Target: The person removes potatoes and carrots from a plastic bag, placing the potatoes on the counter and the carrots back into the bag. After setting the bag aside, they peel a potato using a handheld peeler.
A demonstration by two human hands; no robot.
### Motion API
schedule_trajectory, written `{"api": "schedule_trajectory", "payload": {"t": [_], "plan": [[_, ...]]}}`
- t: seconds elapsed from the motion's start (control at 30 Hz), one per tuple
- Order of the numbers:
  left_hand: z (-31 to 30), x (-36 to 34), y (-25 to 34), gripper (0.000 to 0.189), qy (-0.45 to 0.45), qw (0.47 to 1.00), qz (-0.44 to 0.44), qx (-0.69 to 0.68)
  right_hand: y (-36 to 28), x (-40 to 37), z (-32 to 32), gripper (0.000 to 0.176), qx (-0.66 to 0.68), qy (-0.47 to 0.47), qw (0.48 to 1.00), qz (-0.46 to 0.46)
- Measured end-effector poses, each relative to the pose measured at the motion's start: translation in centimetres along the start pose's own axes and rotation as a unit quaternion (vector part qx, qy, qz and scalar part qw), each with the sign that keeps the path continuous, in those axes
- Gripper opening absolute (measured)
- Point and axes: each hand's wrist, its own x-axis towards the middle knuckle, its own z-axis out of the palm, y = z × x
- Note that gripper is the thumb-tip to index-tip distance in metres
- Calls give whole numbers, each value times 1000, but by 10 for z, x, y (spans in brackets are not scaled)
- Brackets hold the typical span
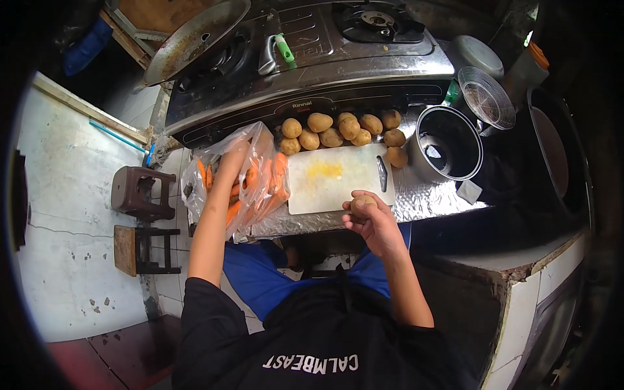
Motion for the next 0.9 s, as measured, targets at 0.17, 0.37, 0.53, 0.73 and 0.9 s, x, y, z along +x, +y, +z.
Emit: {"api": "schedule_trajectory", "payload": {"t": [0.17,0.37,0.53,0.73,0.9], "plan": [[-21,-12,-7,27,54,989,87,104,1,-2,-1,34,9,-11,1000,-1],[-60,-61,9,36,21,980,158,123,3,-5,-3,34,22,-20,1000,1],[-77,-85,-28,36,-41,988,36,145,11,-2,-5,36,99,-13,995,22],[-99,-138,-3,28,-14,999,3,35,23,-2,3,37,113,-51,989,74],[-105,-196,34,31,141,981,17,-133,40,-4,34,35,139,-119,975,127]]}}
